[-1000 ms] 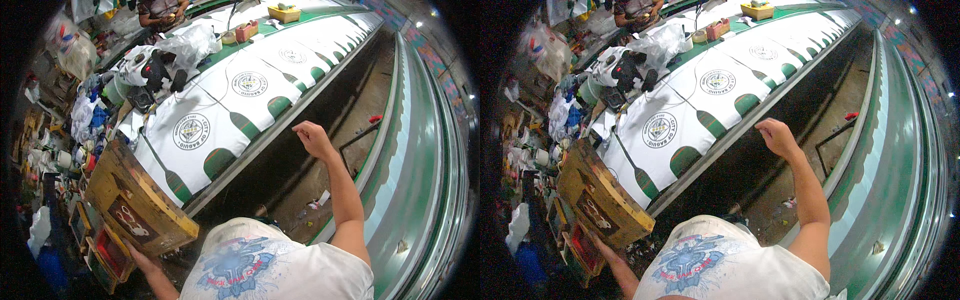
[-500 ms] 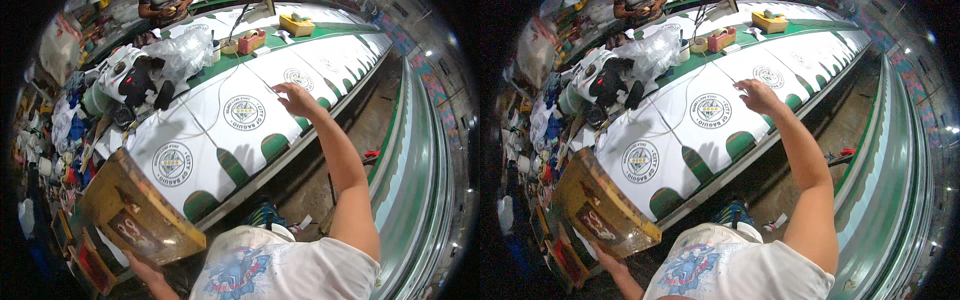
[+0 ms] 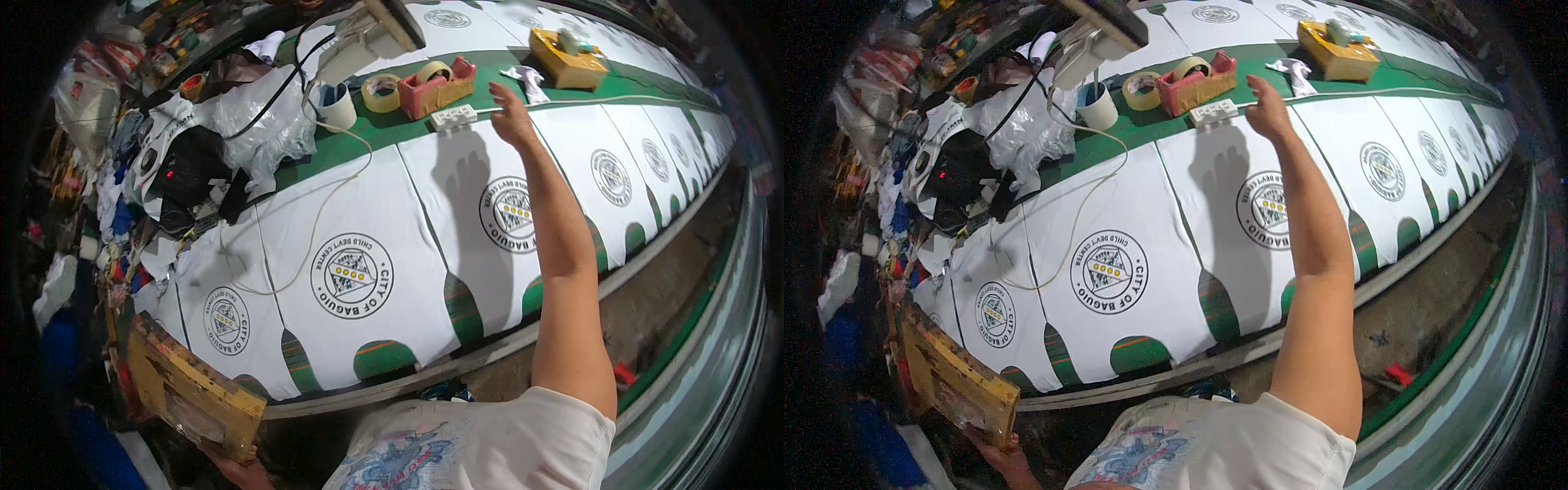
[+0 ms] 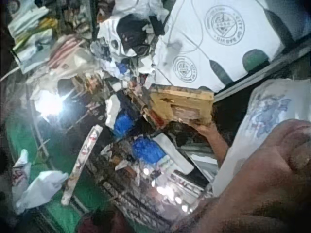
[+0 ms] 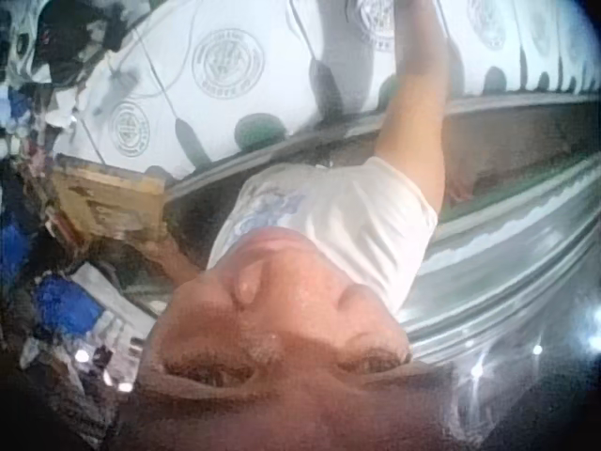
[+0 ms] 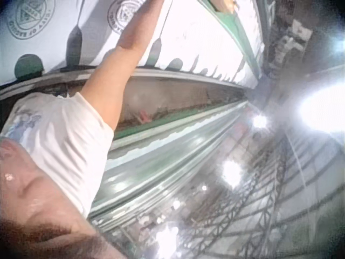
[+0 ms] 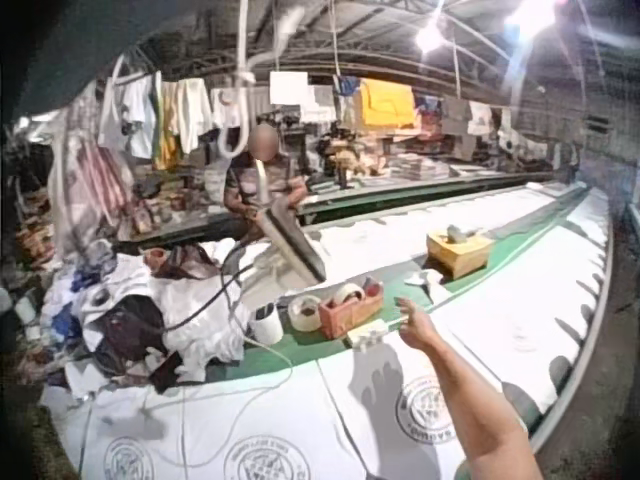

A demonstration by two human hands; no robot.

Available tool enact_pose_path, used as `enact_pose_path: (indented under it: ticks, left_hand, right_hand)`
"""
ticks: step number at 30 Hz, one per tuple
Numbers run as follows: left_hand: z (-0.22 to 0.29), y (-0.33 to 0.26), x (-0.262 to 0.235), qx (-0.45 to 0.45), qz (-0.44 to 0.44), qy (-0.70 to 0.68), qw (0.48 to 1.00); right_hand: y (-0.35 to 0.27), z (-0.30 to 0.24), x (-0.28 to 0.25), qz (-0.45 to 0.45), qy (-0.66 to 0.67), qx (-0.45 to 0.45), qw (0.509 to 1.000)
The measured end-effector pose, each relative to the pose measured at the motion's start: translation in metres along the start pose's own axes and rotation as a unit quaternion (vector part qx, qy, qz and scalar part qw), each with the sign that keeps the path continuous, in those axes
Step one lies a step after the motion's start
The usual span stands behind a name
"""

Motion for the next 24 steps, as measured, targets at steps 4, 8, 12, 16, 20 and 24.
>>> enact_pose_path:
  ticks: [4,8,12,16,20,24]
  left_hand:
    - [-0.003,-0.033,-0.005,0.205,0.088,0.303,0.927]
    - [0.006,-0.096,0.014,0.125,0.089,0.202,0.967]
    - [-0.019,-0.127,-0.012,0.258,0.136,0.449,0.845]
    - [-0.011,-0.152,0.004,0.22,0.215,0.405,0.861]
    - [-0.027,-0.149,-0.016,0.105,0.288,0.114,0.945]
    - [-0.018,-0.14,-0.05,0.192,0.315,0.273,0.888]
  right_hand:
    - [0.047,0.047,-0.018,0.015,0.079,0.062,0.995]
    - [0.086,0.056,0.005,-0.019,0.144,0.059,0.988]
    - [0.109,0.059,0.035,-0.049,0.2,0.073,0.976]
    - [0.126,0.089,0.053,-0.109,0.292,0.099,0.945]
    - [0.136,0.104,0.059,-0.114,0.357,0.113,0.92]
    - [0.135,0.108,0.069,-0.071,0.337,0.092,0.934]
Point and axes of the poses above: each hand's wrist, its own y-axis towards the middle knuckle, its own x-axis out of the palm, z = x × y, the point moved 8 cm from there along y, towards the middle knuckle, and after that the axes turned 6 degrees about y, right-handed, at the moved point
